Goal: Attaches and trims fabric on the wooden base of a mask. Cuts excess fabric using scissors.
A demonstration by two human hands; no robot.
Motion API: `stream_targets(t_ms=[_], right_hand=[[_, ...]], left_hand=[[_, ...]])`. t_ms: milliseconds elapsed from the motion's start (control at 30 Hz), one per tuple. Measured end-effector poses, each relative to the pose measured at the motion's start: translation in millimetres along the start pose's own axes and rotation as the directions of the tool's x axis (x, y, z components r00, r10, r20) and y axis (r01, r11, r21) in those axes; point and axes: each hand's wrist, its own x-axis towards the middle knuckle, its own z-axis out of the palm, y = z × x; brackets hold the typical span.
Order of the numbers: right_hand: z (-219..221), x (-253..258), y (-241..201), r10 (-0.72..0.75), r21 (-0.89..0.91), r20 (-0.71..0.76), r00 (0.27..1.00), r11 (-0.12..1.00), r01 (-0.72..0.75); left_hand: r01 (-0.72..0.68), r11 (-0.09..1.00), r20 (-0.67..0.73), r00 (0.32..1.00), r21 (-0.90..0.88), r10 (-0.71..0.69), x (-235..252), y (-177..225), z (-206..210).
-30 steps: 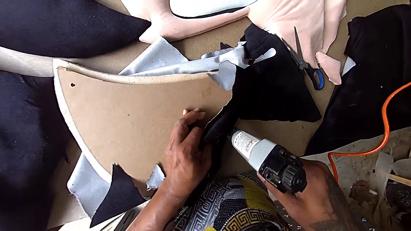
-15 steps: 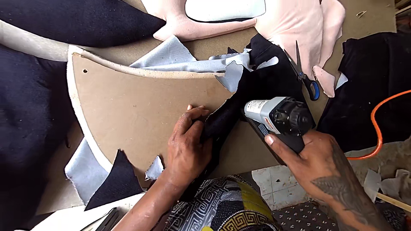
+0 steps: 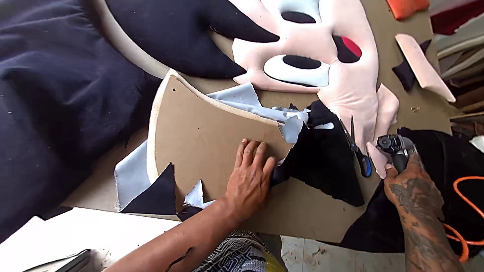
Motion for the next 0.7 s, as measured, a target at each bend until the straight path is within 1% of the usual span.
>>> stream_targets(t_ms=[100,167,200,233,300,333,367,400,433,467,500,533,567,600,633,700], right_hand=[[35.4,17.2,14.7,0.006,-0.03,-0.025,1.0,1.0,-0.007],[45.5,15.6,15.9,-0.03,-0.031,-0.098,0.995,0.999,0.027],[44.1,10.9,12.5,-0.061,-0.024,-0.168,0.984,0.998,0.058],[38.6,4.0,6.8,-0.123,0.005,-0.25,0.96,0.992,0.128],[23.7,-12.1,-10.4,-0.278,0.122,-0.362,0.89,0.932,0.341],[17.2,-18.3,-20.1,-0.333,0.196,-0.386,0.86,0.882,0.429],[14.2,-19.2,-27.5,-0.368,0.255,-0.407,0.836,0.833,0.491],[13.3,-15.1,-30.7,-0.38,0.3,-0.421,0.823,0.798,0.522],[12.6,-7.1,-27.4,-0.379,0.328,-0.419,0.825,0.784,0.526],[11.9,4.6,-19.1,-0.386,0.339,-0.385,0.838,0.786,0.517],[10.1,17.1,-9.9,-0.409,0.341,-0.287,0.866,0.802,0.491],[6.4,27.1,-2.7,-0.431,0.323,-0.115,0.895,0.836,0.444],[1.8,33.4,-2.2,-0.427,0.261,0.083,0.9,0.881,0.394],[-0.6,34.4,-8.8,-0.395,0.177,0.234,0.888,0.916,0.36],[0.2,30.2,-16.9,-0.376,0.1,0.299,0.877,0.926,0.363],[6.3,21.4,-24.7,-0.381,0.007,0.277,0.882,0.919,0.395]], left_hand=[[0.036,0.997,0.006,0.999,0.074,-0.037,4.2,5.7,7.0],[0.07,0.992,-0.018,0.998,0.102,-0.068,8.4,5.9,12.1],[0.087,0.99,-0.033,0.996,0.111,-0.084,12.0,5.6,13.4],[0.1,0.988,-0.055,0.994,0.114,-0.095,16.4,5.3,13.9],[0.108,0.991,-0.09,0.991,0.082,-0.101,28.0,5.0,9.7],[0.11,0.993,-0.066,0.992,0.039,-0.108,34.7,4.2,2.7],[0.138,0.99,-0.006,0.99,-0.017,-0.138,42.2,1.2,-9.2],[0.204,0.977,0.092,0.976,-0.057,-0.198,50.5,-4.5,-26.8],[0.293,0.955,0.198,0.94,-0.047,-0.278,58.4,-13.0,-46.3],[0.374,0.927,0.249,0.897,0.01,-0.365,63.6,-24.1,-62.9],[0.42,0.905,0.203,0.882,0.066,-0.425,65.3,-36.0,-74.9],[0.456,0.885,0.113,0.878,0.096,-0.465,66.0,-44.2,-85.0],[0.462,0.881,0.011,0.885,0.106,-0.466,65.3,-47.2,-92.2],[0.439,0.893,-0.076,0.898,0.1,-0.433,64.2,-44.0,-97.5],[0.391,0.917,-0.129,0.916,0.079,-0.379,63.8,-33.0,-101.1],[0.243,0.969,-0.158,0.959,0.036,-0.234,69.0,4.6,-97.8]])
